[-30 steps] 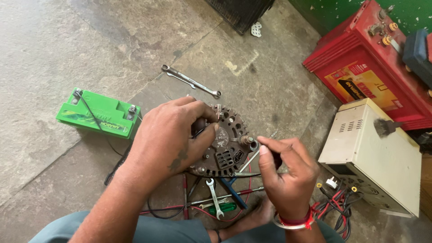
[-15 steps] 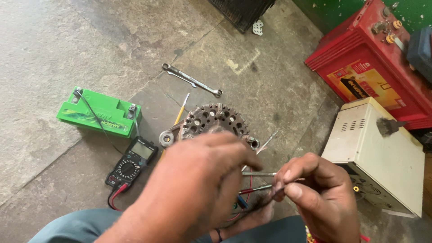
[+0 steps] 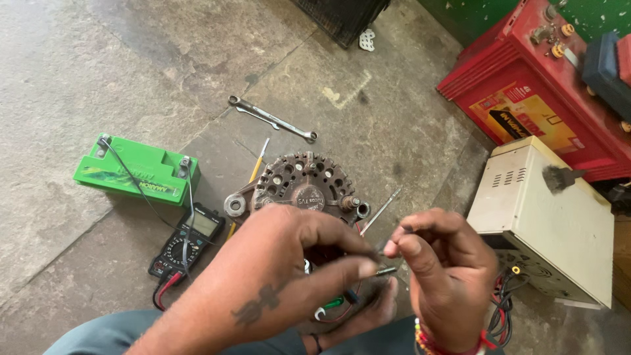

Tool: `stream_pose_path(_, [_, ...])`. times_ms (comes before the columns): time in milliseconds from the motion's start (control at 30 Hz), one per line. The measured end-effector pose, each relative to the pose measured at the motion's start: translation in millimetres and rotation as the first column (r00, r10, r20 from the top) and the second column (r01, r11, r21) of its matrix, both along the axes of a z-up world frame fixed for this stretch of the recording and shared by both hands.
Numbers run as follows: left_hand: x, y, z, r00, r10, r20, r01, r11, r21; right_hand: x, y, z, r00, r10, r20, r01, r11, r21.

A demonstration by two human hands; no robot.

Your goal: The person connects wires to terminals on an alternator and uses a small wrench to tighten nuts on the terminal posts.

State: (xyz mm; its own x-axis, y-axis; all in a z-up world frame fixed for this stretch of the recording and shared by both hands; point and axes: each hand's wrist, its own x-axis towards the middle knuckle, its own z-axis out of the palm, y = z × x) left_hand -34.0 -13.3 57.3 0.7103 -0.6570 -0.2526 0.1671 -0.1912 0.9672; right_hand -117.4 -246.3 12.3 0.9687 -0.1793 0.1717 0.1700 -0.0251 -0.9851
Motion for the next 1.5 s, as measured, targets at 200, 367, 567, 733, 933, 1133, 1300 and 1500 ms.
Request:
stream_pose_path(200, [-4.5, -2.8, -15.6, 0.982, 0.161, 0.095, -0.141, 0.973, -0.183, 3.8, 17.5, -7.8, 0.94, 0.137, -0.314, -0.103, 0.987, 0.122])
stream_pose_path(367, [-6.7, 6.3, -13.4, 0.978, 0.185, 0.097, -0.162, 0.964, -0.21, 5.3, 21.7, -10.2, 0.922, 0.095, -0.375, -0.038, 0.987, 0.156])
stream_pose_path(567, [-4.3, 9.2, -8.2, 0.964, 0.172, 0.204, -0.145, 0.979, -0.144, 8.6, 25.3, -5.8, 0.895, 0.229, -0.383, -0.106, 0.943, 0.316])
stream_pose_path(733, [-6.1, 7.0, -8.3, 0.943, 0.175, 0.283, -0.134, 0.978, -0.157, 9.2, 20.7, -10.1, 0.841, 0.265, -0.471, 0.008, 0.865, 0.502])
stream_pose_path(933, [2.1, 46.0, -3.9, 0.826, 0.329, 0.457, -0.381, 0.924, 0.024, 20.9, -5.5, -20.5, 0.939, 0.166, -0.3, -0.03, 0.911, 0.411])
stream_pose_path(1133, [11.1, 69.3, -5.2, 0.593, 0.224, 0.774, -0.484, 0.867, 0.12, 31.9, -16.0, -34.0, 0.944, 0.016, -0.329, 0.103, 0.934, 0.341])
stream_pose_path(1300, [4.1, 66.8, -0.5, 0.746, 0.281, 0.604, -0.538, 0.789, 0.298, 33.3, -12.4, -42.0, 0.959, -0.006, -0.282, 0.096, 0.947, 0.306])
stream_pose_path(1500, [2.7, 71.6, -14.7, 0.84, 0.342, 0.421, -0.525, 0.711, 0.469, 31.1, -18.1, -35.2, 0.959, -0.003, -0.283, 0.076, 0.966, 0.249])
